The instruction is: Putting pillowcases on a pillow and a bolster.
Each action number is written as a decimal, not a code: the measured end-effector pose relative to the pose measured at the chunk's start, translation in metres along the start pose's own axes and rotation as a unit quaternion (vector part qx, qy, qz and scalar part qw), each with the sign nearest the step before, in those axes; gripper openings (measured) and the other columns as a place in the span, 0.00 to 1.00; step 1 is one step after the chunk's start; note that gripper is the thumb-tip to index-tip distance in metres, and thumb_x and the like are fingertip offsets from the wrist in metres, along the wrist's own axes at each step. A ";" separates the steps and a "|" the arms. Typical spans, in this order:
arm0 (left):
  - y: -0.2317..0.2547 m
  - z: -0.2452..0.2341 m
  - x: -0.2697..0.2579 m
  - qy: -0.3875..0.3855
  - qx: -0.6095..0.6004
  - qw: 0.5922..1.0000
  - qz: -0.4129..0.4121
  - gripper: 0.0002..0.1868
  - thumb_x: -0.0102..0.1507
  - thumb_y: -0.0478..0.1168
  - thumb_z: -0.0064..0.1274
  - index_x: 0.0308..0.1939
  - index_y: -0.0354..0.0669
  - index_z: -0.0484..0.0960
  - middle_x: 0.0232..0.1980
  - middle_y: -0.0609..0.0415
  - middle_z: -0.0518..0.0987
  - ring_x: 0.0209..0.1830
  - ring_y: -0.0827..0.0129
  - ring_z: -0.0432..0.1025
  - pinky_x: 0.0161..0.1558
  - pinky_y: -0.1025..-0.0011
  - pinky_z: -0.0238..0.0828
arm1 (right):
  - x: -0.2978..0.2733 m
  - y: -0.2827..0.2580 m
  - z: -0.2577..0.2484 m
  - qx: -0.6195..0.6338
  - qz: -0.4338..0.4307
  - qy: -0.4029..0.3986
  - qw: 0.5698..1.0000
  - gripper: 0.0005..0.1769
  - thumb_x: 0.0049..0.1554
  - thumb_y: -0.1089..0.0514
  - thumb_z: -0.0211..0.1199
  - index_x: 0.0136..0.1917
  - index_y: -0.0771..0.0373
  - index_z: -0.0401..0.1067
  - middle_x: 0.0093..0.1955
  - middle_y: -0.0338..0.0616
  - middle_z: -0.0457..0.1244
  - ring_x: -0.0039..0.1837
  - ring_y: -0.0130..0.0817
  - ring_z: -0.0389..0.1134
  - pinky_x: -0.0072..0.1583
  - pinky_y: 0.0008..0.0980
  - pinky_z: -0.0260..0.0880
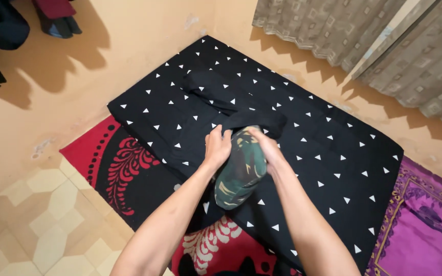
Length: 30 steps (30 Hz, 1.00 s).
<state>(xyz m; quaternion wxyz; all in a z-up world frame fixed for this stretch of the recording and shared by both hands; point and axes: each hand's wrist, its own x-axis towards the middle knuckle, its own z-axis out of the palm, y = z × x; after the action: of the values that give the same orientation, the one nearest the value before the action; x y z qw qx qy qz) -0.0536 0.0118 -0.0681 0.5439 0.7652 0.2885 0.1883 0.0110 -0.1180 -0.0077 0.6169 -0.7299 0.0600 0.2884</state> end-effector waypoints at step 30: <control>0.004 -0.092 0.013 0.085 0.189 0.978 -0.015 0.13 0.60 0.36 0.56 0.47 0.51 0.88 0.48 0.41 0.82 0.51 0.38 0.78 0.51 0.48 0.79 | 0.010 0.061 0.089 0.085 -0.199 0.184 0.959 0.32 0.55 0.50 0.69 0.66 0.69 0.65 0.65 0.65 0.62 0.72 0.53 0.62 0.70 0.52 0.65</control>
<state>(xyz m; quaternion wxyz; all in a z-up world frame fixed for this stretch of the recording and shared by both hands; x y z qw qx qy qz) -0.0984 0.0855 -0.0338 0.3660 0.8309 0.3753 0.1867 -0.0387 -0.0467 -0.0720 0.6998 -0.7123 0.0509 0.0144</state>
